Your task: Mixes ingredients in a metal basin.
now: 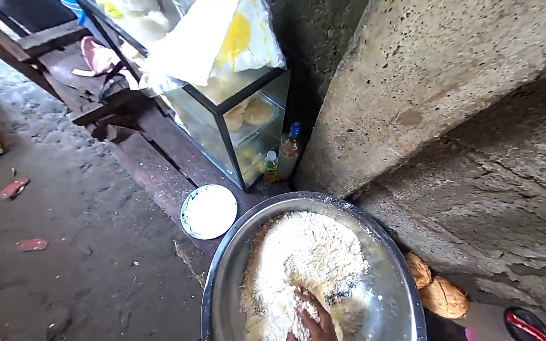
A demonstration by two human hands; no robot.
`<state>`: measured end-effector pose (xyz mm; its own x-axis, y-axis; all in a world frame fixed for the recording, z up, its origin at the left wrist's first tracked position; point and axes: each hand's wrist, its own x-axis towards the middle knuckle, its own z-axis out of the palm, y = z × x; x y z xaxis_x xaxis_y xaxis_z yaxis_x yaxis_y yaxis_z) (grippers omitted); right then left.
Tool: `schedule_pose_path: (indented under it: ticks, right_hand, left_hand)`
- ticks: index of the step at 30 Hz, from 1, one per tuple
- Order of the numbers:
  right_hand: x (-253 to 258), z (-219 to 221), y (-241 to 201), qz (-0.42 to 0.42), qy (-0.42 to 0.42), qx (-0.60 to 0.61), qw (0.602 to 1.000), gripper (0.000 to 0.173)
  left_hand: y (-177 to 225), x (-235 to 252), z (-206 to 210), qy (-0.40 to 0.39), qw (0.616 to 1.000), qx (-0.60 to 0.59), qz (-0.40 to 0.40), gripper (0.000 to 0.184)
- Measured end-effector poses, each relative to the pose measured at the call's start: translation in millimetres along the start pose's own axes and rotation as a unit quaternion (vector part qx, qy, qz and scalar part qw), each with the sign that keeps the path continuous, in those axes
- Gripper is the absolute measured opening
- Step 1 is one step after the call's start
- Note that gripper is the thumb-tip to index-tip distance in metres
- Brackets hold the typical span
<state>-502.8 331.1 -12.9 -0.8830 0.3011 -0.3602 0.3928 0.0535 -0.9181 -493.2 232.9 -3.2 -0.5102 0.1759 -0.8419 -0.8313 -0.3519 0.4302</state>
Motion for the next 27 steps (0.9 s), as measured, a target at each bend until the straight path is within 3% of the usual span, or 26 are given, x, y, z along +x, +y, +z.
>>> schedule_pose_path:
  ticks: [2, 5, 7, 10, 11, 13, 15, 17, 19, 22, 27]
  right_hand:
    - [9, -2, 3, -0.081, 0.022, -0.023, 0.996, 0.040]
    - [1, 11, -11, -0.118, 0.004, -0.068, 0.991, 0.045]
    - [5, 8, -12, -0.123, -0.003, -0.150, 0.981, 0.046]
    - [32, -29, 5, -0.082, 0.050, -0.241, 0.966, 0.049]
    - [46, -48, 13, -0.078, 0.077, -0.252, 0.962, 0.050]
    - [71, -92, 19, -0.063, 0.137, -0.251, 0.956, 0.048]
    - [93, -130, 16, 0.011, 0.183, -0.249, 0.951, 0.045]
    - [122, -156, 19, 0.112, 0.193, -0.245, 0.943, 0.051]
    - [150, -161, 38, 0.188, 0.169, -0.216, 0.943, 0.057]
    - [161, -126, 58, 0.266, 0.165, -0.098, 0.945, 0.050]
    - [129, -81, 69, 0.290, 0.189, 0.116, 0.931, 0.055]
  left_hand:
    - [37, -15, 27, 0.012, 0.999, -0.035, -0.016, 0.038]
    - [57, 3, 29, -0.065, 0.995, -0.074, 0.004, 0.046]
    - [78, -1, 34, -0.047, 0.996, -0.071, -0.022, 0.044]
    - [96, -1, 14, -0.033, 0.999, 0.041, -0.011, 0.046]
    - [100, 11, 4, 0.006, 0.995, 0.097, 0.036, 0.041]
    - [111, 58, -32, 0.043, 0.974, 0.171, 0.146, 0.047]
    - [122, 110, -68, 0.073, 0.942, 0.256, 0.205, 0.056]
    - [134, 146, -74, 0.091, 0.928, 0.303, 0.196, 0.055]
    - [140, 172, -61, 0.065, 0.926, 0.329, 0.171, 0.057]
    - [133, 199, -28, 0.042, 0.929, 0.343, 0.133, 0.069]
    - [132, 198, -11, -0.017, 0.930, 0.358, 0.078, 0.088]
